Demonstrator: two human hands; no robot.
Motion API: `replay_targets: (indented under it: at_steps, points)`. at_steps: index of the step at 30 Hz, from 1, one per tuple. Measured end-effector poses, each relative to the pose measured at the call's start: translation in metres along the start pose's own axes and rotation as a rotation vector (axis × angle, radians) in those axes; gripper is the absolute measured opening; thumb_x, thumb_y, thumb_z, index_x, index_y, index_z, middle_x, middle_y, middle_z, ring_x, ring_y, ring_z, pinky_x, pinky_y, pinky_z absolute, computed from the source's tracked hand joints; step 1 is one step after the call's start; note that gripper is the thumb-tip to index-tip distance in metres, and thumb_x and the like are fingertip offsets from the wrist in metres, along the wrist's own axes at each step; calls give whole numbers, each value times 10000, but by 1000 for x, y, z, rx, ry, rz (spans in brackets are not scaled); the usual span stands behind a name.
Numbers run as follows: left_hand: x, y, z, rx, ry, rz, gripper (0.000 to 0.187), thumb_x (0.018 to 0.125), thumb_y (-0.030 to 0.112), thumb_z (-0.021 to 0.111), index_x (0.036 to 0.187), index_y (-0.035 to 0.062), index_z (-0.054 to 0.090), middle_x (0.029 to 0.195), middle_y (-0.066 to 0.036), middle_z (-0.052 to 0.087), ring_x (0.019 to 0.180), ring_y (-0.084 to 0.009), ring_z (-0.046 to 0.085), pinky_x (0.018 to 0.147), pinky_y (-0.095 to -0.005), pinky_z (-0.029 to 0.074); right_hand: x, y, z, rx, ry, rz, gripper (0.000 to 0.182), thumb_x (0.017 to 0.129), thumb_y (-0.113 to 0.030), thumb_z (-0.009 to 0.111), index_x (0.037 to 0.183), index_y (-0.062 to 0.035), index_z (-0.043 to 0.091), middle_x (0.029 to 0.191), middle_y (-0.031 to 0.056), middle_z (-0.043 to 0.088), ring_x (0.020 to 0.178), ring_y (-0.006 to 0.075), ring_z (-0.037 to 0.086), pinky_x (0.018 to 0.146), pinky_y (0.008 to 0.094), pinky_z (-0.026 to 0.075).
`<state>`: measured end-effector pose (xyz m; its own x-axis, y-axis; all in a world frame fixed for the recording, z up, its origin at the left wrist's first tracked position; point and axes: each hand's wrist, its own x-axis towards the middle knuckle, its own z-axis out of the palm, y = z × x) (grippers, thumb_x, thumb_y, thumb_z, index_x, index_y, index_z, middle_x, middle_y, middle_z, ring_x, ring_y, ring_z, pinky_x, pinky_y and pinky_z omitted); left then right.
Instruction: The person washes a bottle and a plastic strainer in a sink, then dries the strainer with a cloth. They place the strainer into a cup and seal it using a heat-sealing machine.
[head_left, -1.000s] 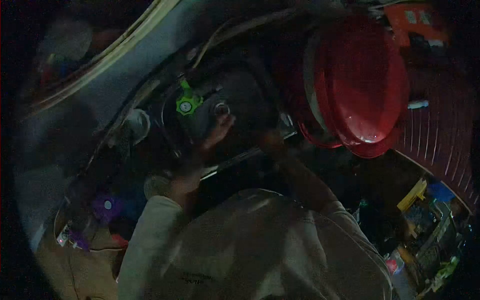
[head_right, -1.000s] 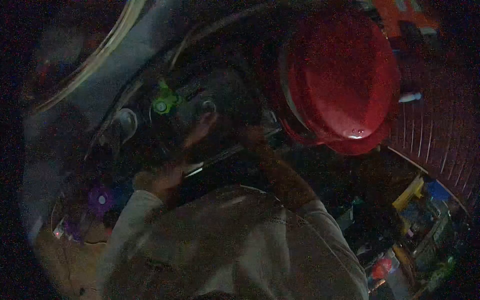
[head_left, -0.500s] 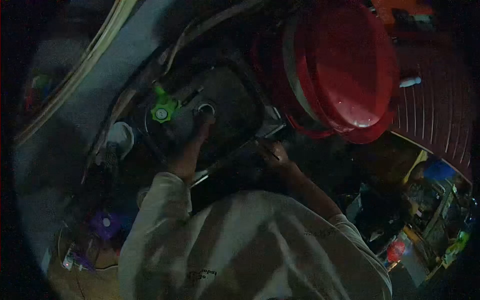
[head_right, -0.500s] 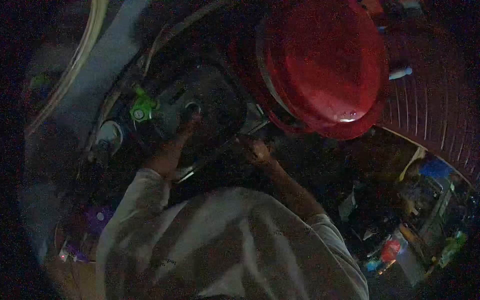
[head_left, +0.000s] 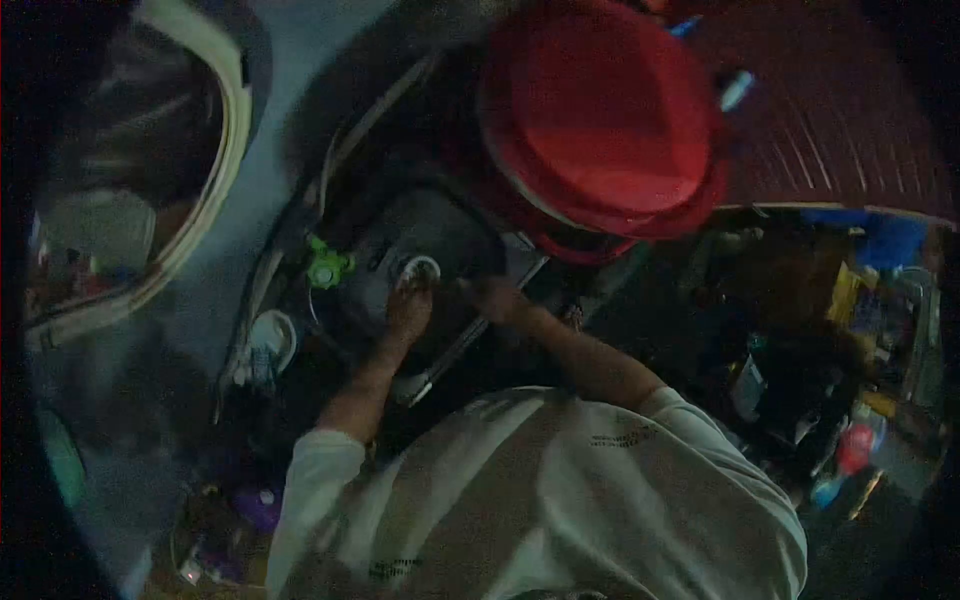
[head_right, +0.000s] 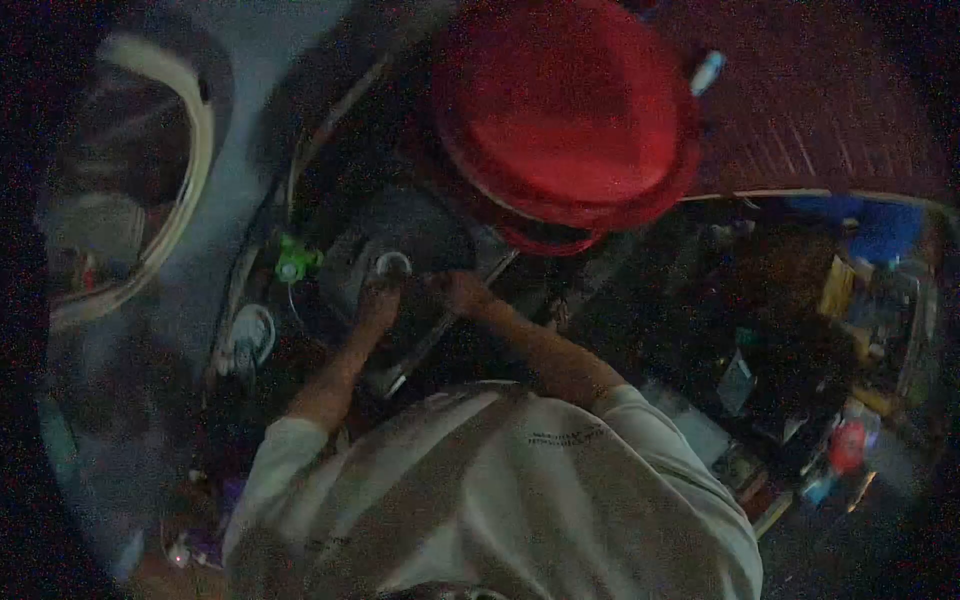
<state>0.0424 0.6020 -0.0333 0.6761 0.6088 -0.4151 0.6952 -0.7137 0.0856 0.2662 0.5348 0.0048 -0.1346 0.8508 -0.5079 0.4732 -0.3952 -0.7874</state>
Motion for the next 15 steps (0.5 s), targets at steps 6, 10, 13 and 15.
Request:
replay_targets:
  at_steps: [6,10,13,15]
  points:
    - [-16,27,-43,19,425,341,377,924,52,524,1278,-74,559,1174,-208,657,1187,-321,573,1097,-567,341,12,-11,-8,-298,168,-299,478,1006,-434,491,1159,-8,644,949,183,696,810,289,684,773,427,554]
    - [-23,49,-84,-82,496,394,319,890,63,588,1197,-20,605,1180,-189,643,1207,-316,552,1096,-583,338,-44,-68,-51,-138,95,80,492,937,-452,597,1046,22,677,904,220,693,844,322,693,802,438,553]
    - [-30,83,-118,-141,679,456,381,871,133,653,1225,14,579,1251,-188,600,1246,-329,519,1097,-576,341,-75,-48,-54,-171,669,-123,485,897,-447,647,961,30,697,872,240,692,854,350,702,786,447,554]
    - [-27,116,-126,-201,795,502,463,858,175,692,1272,28,545,1313,-194,565,1274,-343,498,1099,-565,345,-114,-43,-84,-170,674,-16,469,895,-427,653,954,36,697,885,241,696,849,366,706,754,453,558]
